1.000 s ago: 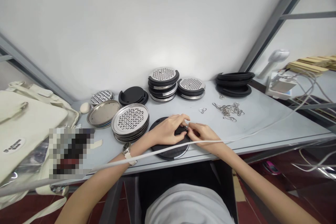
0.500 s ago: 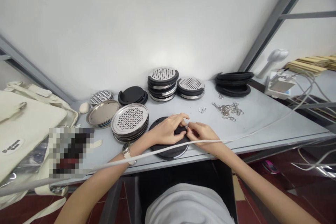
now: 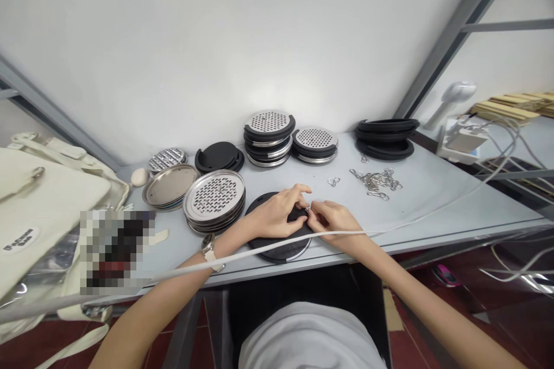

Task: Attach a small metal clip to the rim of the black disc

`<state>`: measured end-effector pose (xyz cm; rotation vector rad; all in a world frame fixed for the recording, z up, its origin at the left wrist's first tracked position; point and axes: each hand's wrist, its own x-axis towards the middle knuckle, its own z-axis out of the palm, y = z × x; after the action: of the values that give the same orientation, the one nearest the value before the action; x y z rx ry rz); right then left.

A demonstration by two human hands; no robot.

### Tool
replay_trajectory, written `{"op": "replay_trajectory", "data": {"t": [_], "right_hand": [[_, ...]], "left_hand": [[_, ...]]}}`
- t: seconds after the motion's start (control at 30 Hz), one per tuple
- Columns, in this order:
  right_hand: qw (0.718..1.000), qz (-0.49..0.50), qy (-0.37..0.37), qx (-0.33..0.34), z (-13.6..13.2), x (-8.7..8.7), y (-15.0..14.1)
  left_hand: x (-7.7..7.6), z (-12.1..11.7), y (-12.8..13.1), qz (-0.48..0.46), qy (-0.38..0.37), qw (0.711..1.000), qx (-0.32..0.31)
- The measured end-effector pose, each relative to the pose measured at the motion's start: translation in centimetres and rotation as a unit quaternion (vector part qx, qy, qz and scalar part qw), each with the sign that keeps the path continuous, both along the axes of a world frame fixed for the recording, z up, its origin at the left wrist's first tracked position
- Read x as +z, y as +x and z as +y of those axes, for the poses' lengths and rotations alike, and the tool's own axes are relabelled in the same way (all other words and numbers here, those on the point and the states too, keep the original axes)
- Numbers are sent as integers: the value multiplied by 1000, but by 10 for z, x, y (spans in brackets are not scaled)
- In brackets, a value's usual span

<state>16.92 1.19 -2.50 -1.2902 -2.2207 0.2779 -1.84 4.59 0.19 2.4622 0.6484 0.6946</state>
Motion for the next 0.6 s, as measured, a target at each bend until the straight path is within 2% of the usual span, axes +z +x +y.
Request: {"op": "replay_trajectory", "data": {"t": [0.6], "right_hand": [[999,-6,38,1,-1,0,-2]], "left_hand": [[1,0,0,-1,-12,1000,-4]]}}
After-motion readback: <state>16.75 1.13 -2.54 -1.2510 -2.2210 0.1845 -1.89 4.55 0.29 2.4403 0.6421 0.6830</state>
